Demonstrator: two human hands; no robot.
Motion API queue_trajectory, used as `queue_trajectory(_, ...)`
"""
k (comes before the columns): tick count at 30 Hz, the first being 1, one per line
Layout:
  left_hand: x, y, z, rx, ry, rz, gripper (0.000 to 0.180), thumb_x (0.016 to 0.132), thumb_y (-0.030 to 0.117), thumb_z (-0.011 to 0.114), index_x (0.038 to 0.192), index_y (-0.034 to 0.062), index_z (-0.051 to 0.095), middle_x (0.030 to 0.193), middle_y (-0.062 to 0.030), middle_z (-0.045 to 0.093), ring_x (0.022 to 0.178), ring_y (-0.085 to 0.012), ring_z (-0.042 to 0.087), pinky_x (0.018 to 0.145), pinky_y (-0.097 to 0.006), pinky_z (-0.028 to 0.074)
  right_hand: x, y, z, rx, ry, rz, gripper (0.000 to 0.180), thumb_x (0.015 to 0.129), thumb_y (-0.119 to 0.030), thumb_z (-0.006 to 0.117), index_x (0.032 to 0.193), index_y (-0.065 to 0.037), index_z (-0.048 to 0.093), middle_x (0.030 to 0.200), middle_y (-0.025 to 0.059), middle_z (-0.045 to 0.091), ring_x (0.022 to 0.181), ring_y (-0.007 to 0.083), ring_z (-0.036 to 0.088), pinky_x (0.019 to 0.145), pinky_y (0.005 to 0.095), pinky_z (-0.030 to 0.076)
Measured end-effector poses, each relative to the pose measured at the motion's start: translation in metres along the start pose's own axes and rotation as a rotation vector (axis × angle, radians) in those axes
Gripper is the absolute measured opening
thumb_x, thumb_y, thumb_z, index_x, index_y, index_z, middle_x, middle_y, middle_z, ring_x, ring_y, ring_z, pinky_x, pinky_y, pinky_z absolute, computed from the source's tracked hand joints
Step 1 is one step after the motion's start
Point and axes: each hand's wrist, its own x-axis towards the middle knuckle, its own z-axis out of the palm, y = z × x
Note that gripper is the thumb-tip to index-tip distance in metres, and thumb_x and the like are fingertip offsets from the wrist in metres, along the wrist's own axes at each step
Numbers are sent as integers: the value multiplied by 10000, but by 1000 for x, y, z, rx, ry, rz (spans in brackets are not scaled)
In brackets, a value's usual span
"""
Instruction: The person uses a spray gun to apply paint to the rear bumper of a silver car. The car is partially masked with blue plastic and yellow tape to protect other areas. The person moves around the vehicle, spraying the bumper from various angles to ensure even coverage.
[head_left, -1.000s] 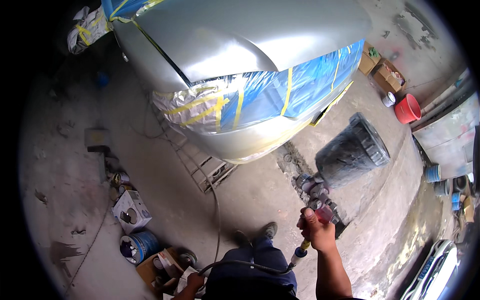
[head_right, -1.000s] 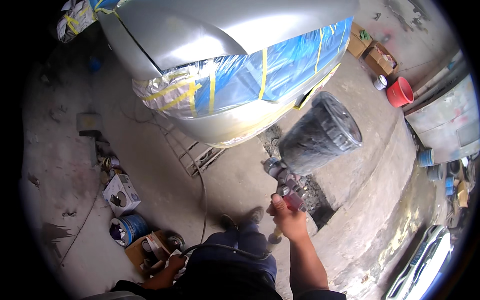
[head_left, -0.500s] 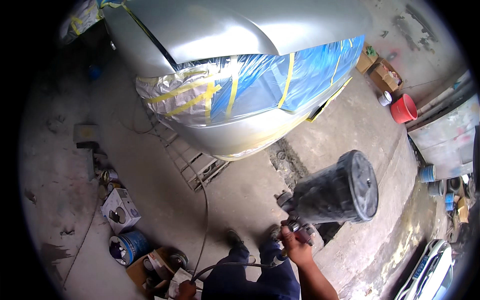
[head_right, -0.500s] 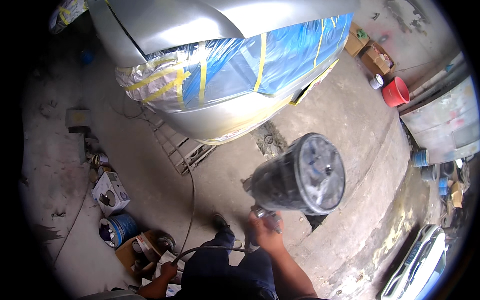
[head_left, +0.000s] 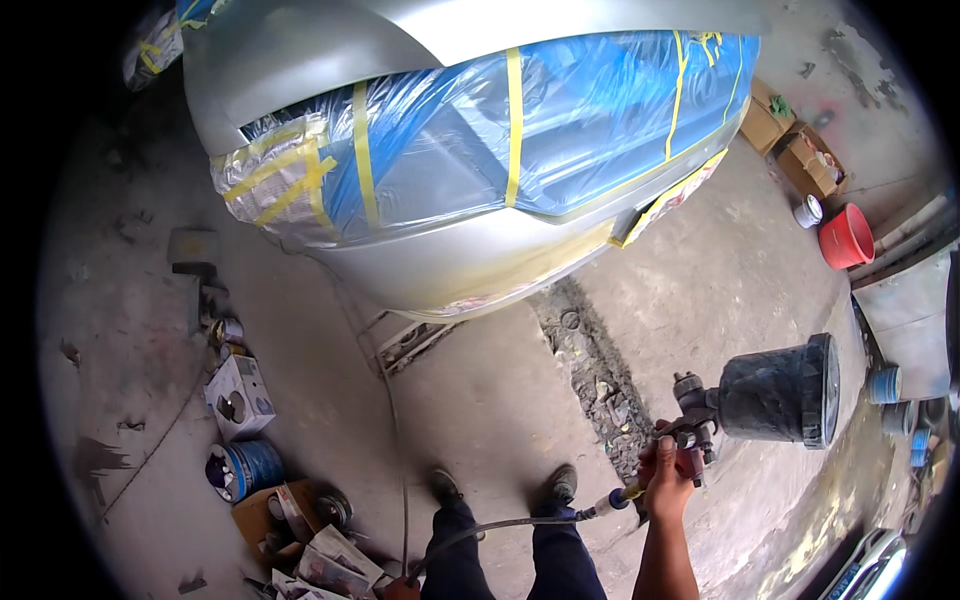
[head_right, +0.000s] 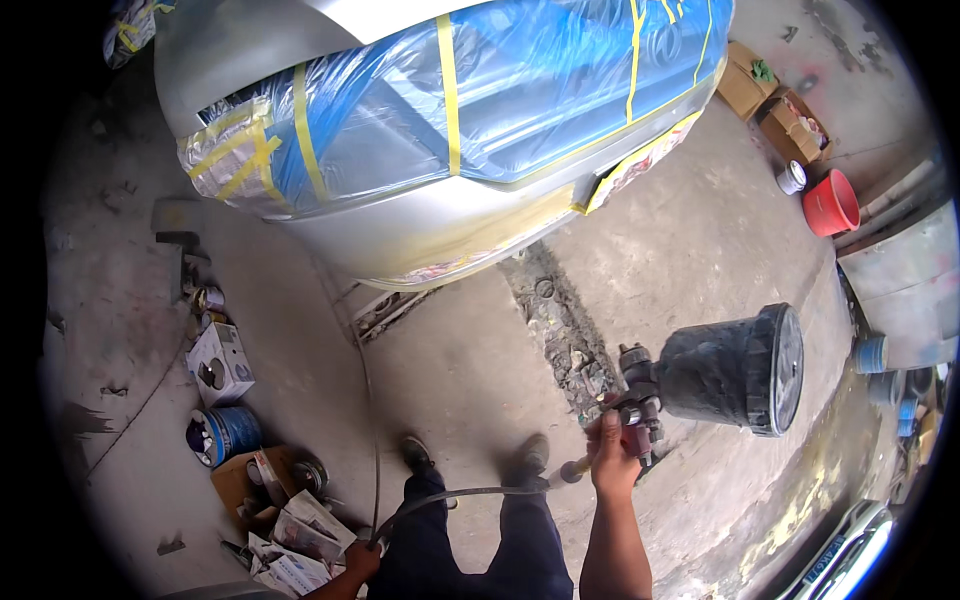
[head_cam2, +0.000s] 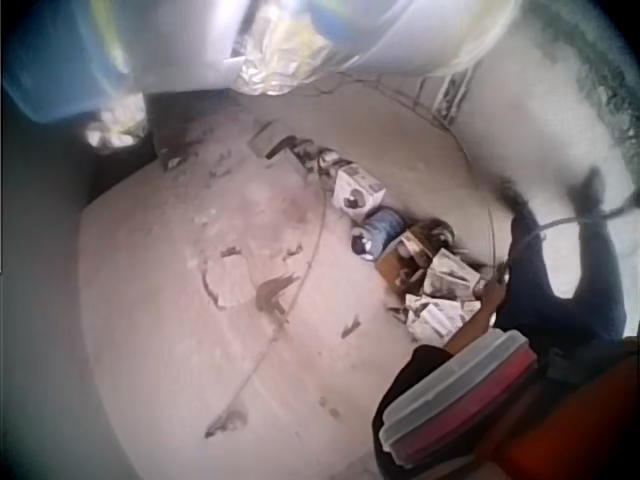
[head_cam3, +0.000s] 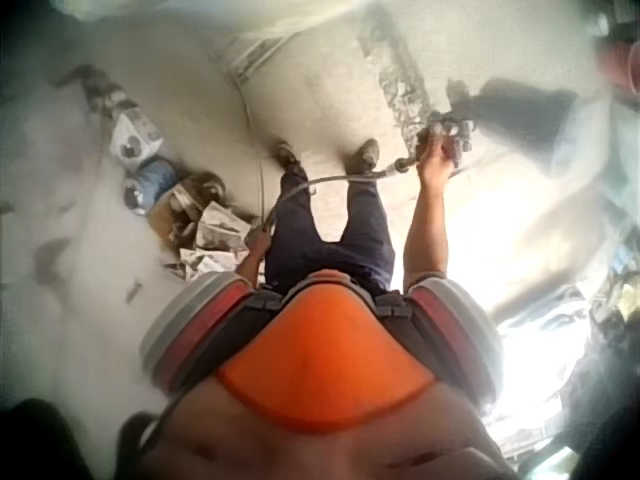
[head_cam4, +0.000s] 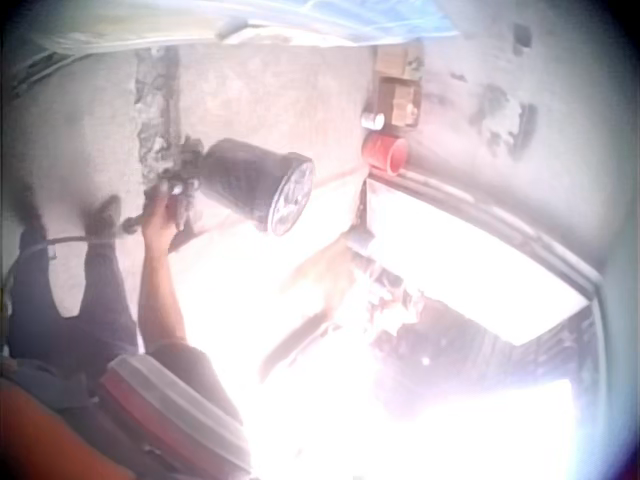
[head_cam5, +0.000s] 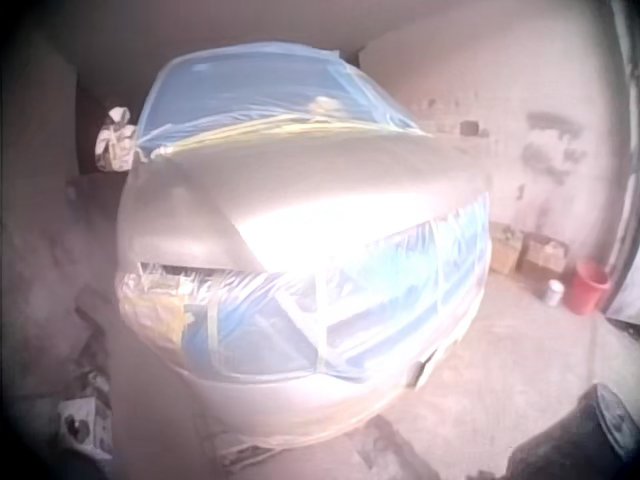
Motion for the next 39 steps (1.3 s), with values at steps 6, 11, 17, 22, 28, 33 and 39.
queue_trajectory(6,-25,58,50,-82,6,-12,362,782,363,563,869,25,657,844,-222,646,866,-402,610,776,-472,476,28,6,-27,-25,30,-1,477,876,-440,588,1184,-78,540,663,-15,537,518,43,446,438,187,333)
queue_trajectory(11,-32,33,63,-50,-13,-37,361,781,361,560,846,20,660,821,-219,647,855,-402,612,767,-470,479,11,57,7,-178,-337,-135,335,911,-350,547,1052,-47,565,776,24,572,682,120,482,618,258,365)
queue_trajectory(17,-19,-29,93,34,0,44,337,837,340,548,1001,62,645,868,-199,646,801,-382,611,711,-478,469,-16,128,38,-421,-811,-388,266,922,-283,507,1019,-61,615,966,68,605,923,220,516,826,331,373)
queue_trajectory(22,-14,18,69,38,24,84,373,867,375,512,1052,70,623,877,-205,650,819,-403,612,707,-497,470,15,94,24,-215,-483,-122,315,895,-319,582,1053,-47,592,768,44,602,648,141,528,590,262,411)
queue_trajectory(28,4,84,54,-67,47,57,293,791,301,586,862,28,665,787,-217,637,815,-412,606,721,-498,471,75,47,-36,61,63,-54,414,874,-403,610,1100,-58,570,651,12,546,501,57,459,417,199,335)
queue_trajectory(33,0,108,48,-68,68,105,276,770,307,621,838,42,653,786,-210,636,812,-409,606,705,-502,467,79,13,-50,49,98,-68,431,876,-394,604,1145,-60,570,649,12,552,496,48,457,415,191,329)
queue_trajectory(39,8,47,85,16,219,270,368,878,354,508,1084,54,562,877,-223,637,819,-446,591,717,-507,463,65,-45,-28,-40,-400,33,496,858,-438,610,1125,-21,585,649,7,577,490,49,453,446,187,330)
